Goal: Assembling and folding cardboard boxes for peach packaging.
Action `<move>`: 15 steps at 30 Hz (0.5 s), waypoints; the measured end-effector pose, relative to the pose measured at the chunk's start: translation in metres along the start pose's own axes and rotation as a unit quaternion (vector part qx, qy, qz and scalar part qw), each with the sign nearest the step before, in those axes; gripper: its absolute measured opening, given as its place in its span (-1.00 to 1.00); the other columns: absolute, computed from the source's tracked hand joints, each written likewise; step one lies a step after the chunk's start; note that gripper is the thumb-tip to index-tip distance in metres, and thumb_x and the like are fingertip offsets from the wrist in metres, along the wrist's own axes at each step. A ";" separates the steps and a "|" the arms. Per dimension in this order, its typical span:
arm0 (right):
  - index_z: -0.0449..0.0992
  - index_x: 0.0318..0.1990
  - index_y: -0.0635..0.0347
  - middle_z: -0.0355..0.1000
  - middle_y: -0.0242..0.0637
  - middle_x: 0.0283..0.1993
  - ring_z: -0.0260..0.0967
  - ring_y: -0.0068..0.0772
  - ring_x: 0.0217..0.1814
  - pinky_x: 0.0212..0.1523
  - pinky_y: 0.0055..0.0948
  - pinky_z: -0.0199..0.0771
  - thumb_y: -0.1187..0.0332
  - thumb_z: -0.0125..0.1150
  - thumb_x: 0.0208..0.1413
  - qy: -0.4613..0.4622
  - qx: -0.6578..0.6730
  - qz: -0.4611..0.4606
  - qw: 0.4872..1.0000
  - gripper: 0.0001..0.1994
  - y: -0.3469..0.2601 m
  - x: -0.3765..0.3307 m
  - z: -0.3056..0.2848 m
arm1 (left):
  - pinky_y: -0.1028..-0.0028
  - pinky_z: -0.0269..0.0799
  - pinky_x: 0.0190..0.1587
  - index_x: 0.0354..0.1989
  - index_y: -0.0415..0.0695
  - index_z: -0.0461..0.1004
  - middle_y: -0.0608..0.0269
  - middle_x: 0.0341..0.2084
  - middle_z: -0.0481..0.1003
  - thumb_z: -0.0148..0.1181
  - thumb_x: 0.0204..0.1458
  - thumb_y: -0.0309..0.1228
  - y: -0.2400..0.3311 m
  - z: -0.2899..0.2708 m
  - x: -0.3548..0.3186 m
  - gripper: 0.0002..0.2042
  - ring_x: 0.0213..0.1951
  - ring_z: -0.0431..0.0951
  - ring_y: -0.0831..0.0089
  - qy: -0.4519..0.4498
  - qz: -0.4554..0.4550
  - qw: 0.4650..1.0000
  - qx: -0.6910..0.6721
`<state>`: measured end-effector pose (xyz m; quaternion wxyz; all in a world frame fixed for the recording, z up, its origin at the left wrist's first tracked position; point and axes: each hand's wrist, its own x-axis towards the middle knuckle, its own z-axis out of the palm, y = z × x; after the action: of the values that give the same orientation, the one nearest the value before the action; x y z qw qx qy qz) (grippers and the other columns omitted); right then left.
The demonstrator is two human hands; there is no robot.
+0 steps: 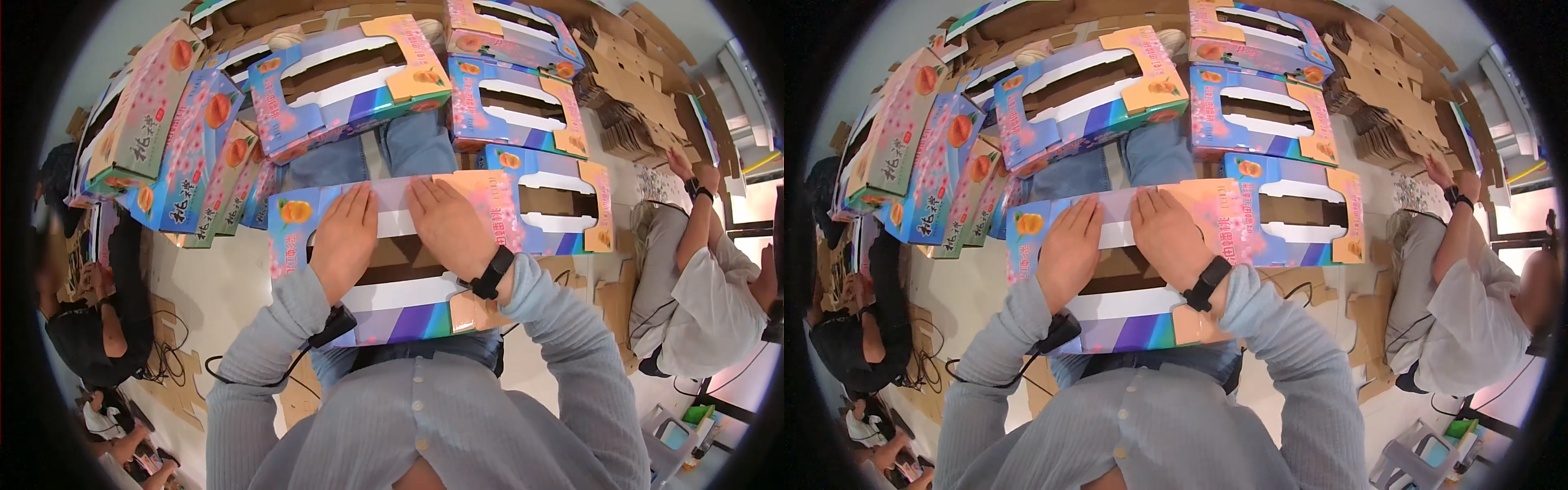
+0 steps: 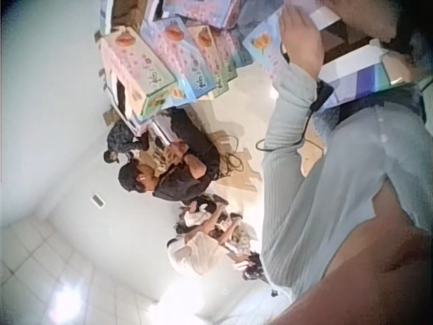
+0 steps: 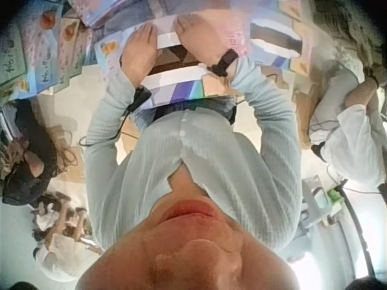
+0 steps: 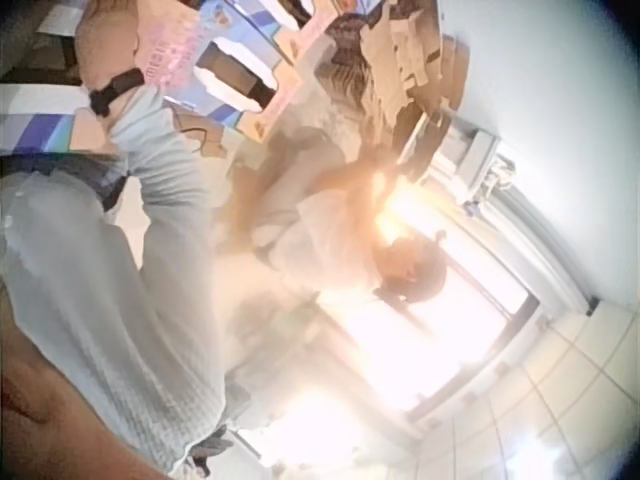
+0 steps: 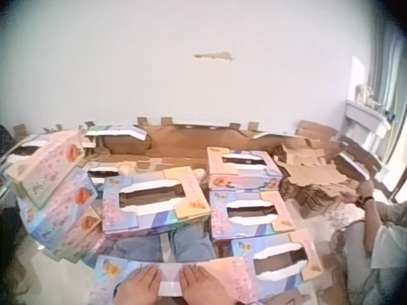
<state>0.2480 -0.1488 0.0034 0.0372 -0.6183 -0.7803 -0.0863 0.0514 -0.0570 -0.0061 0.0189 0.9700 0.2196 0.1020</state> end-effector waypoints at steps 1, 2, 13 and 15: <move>0.39 0.12 0.51 0.40 0.10 0.18 0.39 -0.09 0.26 0.32 -0.23 0.33 0.45 0.07 0.04 0.001 0.008 -0.009 1.000 -0.53 0.000 -0.001 0.001 | 0.15 0.24 0.32 0.16 -0.46 0.33 -0.20 0.22 0.33 0.31 -0.22 -0.54 0.001 -0.001 0.000 -0.35 0.27 0.33 -0.01 -0.004 0.000 1.000 -0.002; 0.39 0.12 0.51 0.40 0.10 0.18 0.39 -0.09 0.26 0.32 -0.23 0.33 0.45 0.07 0.04 -0.002 0.012 -0.009 1.000 -0.53 0.001 -0.001 -0.001 | 0.15 0.25 0.31 0.16 -0.47 0.33 -0.21 0.21 0.33 0.29 -0.21 -0.55 0.002 -0.004 0.001 -0.36 0.26 0.34 -0.02 -0.006 0.001 1.000 0.000; 0.37 0.13 0.57 0.38 0.15 0.20 0.38 -0.10 0.27 0.34 -0.26 0.32 0.45 0.07 0.03 -0.043 -0.007 -0.020 0.999 -0.51 0.004 -0.003 -0.008 | 0.15 0.36 0.24 0.11 -0.54 0.36 -0.29 0.15 0.39 0.04 -0.04 -0.61 0.009 -0.010 0.005 -0.53 0.16 0.45 -0.08 0.004 0.032 0.999 0.027; 0.40 0.10 0.56 0.42 0.13 0.16 0.40 -0.11 0.25 0.32 -0.28 0.32 0.43 0.09 0.03 -0.014 0.000 -0.023 1.000 -0.53 0.003 -0.004 -0.002 | 0.15 0.34 0.24 0.13 -0.52 0.35 -0.28 0.16 0.37 0.04 -0.05 -0.60 0.008 -0.006 0.001 -0.51 0.18 0.43 -0.07 0.000 0.023 1.000 0.018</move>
<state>0.2518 -0.1527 0.0051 0.0244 -0.6015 -0.7947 -0.0779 0.0542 -0.0635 0.0006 -0.0007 0.9752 0.1986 0.0980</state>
